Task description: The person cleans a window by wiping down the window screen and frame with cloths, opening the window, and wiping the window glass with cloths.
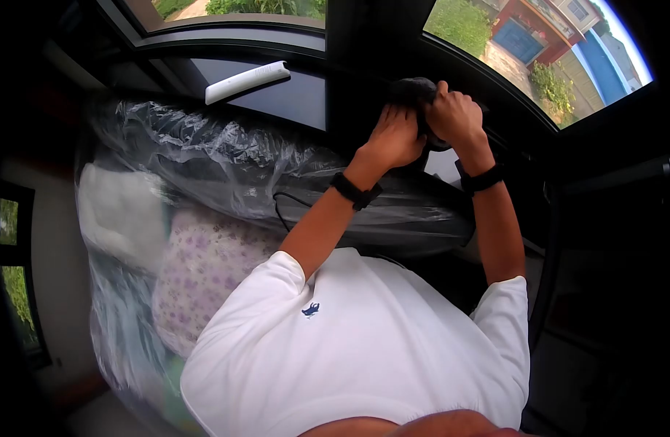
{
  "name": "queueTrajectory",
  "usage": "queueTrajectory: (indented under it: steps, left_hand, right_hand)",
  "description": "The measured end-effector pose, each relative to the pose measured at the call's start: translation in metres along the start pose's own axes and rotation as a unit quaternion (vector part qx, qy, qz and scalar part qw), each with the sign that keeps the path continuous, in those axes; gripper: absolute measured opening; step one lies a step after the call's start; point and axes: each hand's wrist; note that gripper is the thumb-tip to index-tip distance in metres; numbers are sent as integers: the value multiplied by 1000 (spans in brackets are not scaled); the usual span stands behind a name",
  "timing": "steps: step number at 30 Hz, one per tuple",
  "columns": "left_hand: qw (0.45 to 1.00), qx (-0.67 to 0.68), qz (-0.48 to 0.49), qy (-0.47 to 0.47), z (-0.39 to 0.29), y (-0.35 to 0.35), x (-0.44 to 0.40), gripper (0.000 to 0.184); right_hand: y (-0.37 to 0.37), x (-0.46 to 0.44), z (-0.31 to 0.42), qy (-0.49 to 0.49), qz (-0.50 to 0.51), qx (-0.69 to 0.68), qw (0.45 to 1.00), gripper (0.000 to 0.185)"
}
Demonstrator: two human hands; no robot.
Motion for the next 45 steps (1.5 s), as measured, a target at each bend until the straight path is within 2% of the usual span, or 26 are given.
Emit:
queueTrajectory:
  steps: [2, 3, 5, 8, 9, 12, 15, 18, 21, 24, 26, 27, 29, 31, 33, 35, 37, 39, 41, 45]
  left_hand:
    - [998, -56, 0, 34, 4, 20, -9, 62]
    - [996, -72, 19, 58, 5, 42, -16, 63]
    - [998, -36, -39, 38, 43, 32, -18, 62]
    - [997, -70, 12, 42, 43, 38, -28, 61]
    - [996, -71, 14, 42, 38, 36, -33, 61]
    - [989, -92, 114, 35, 4, 33, -51, 55]
    - [987, -81, 124, -59, -41, -1, -66, 55]
    - [973, -103, 139, -152, -83, -43, -81, 59]
    - [960, -71, 176, -206, -107, -67, -99, 64]
    - [965, -32, 173, -195, -114, -66, -109, 63]
    - [977, -21, 176, -123, -110, -51, -110, 63]
    - [976, -18, 176, -125, -101, -50, -109, 63]
    - [995, -16, 44, -85, -79, -43, -105, 64]
    - [989, -21, 148, 15, -62, -11, -100, 66]
    - [978, -39, 183, 93, -41, 22, -96, 66]
    - [976, -107, 153, 108, -10, 34, -80, 61]
    - [965, -67, 191, 169, 7, 67, -80, 55]
    - [971, -120, 158, 131, 15, 74, -73, 52]
    - [970, -149, 148, 118, 10, 72, -75, 49]
    - [965, -184, 164, 90, -6, 58, -93, 38]
  right_hand:
    - [-11, -2, 14, 111, -128, -27, 985, 29]
    - [-14, -4, 21, 137, -112, -52, 983, 28]
    - [-40, -14, 19, 127, -147, -98, 976, 33]
    - [-36, -10, 5, 116, -136, -139, 974, 36]
    - [-34, -7, -3, 96, -134, -123, 979, 37]
    - [-38, 7, -35, 42, -131, -86, 987, 40]
    - [-31, 33, -81, -40, -111, -25, 993, 46]
    - [-32, 46, -130, -133, -86, -27, 987, 50]
    - [-13, 56, -167, -191, -34, -45, 980, 35]
    - [11, 61, -173, -203, -64, -31, 977, 31]
    - [15, 59, -168, -142, -193, -95, 966, 31]
    - [14, 53, -164, -145, -192, -92, 966, 31]
    - [8, 38, -151, -11, -204, -215, 955, 32]
    - [1, 28, -126, 25, -150, -260, 954, 33]
    - [0, 16, -100, 62, -122, -245, 960, 41]
    - [-2, 6, -75, 96, -115, -228, 962, 50]
    - [-7, -5, -50, 155, -96, -223, 958, 63]
    - [-14, -14, -27, 171, -116, -186, 960, 66]
    - [-11, -16, -13, 131, -66, -151, 978, 67]
    - [-13, -2, -39, 114, -111, -167, 973, 65]
Point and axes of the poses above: each hand's wrist, its own x-axis away from the middle knuckle, its own y-axis out of the back of the hand, z = x × y, and after that the axes turned 13 degrees about -y, right-handed
